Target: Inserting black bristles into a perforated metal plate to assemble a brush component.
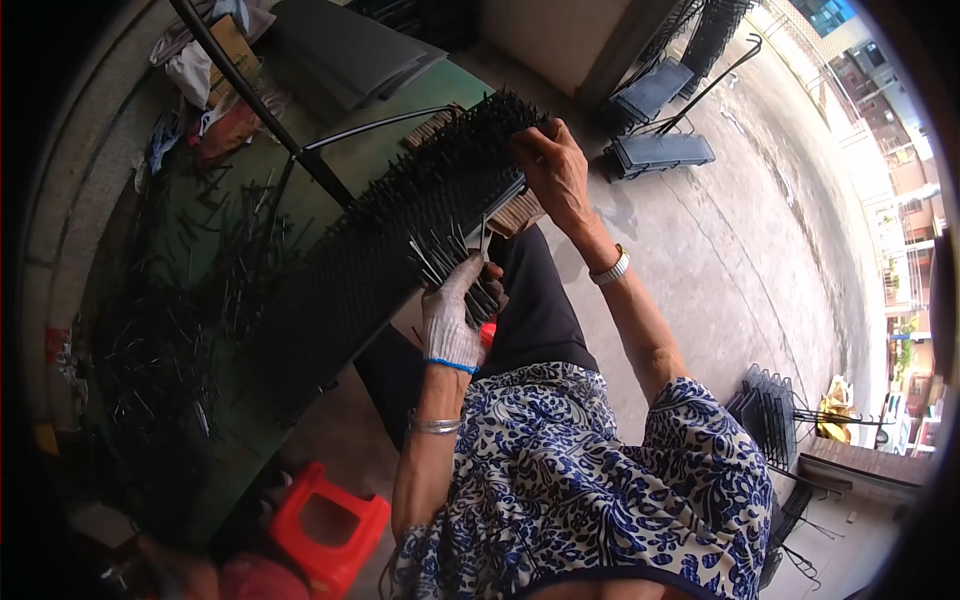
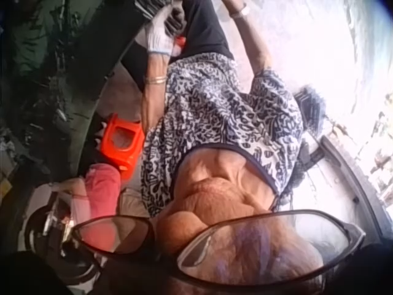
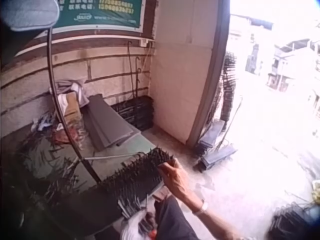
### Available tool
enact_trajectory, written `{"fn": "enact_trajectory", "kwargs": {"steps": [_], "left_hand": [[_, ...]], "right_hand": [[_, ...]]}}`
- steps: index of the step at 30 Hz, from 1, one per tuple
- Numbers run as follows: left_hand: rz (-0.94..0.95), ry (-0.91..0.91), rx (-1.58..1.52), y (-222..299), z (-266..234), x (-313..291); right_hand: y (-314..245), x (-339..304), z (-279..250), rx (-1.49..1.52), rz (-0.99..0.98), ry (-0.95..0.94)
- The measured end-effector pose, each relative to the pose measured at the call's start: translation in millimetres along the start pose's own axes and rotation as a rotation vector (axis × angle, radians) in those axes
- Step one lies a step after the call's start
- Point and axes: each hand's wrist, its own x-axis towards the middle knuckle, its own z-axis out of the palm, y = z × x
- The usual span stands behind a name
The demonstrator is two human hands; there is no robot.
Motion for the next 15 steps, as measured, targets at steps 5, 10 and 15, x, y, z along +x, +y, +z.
{"fn": "enact_trajectory", "kwargs": {"steps": [5, 10, 15], "left_hand": [[-0.037, 0.020, 0.010, -3.8, 4.5, -1.3], [-0.048, 0.000, -0.002, -6.1, -0.1, 3.1], [-0.017, 0.019, 0.015, -5.0, 3.7, 2.3]], "right_hand": [[1.9, -6.9, -1.6, 0.021, 0.030, -0.082], [0.9, -9.8, -3.6, 0.061, 0.021, -0.117], [5.8, -8.0, -0.5, -0.158, 0.088, -0.109]]}}
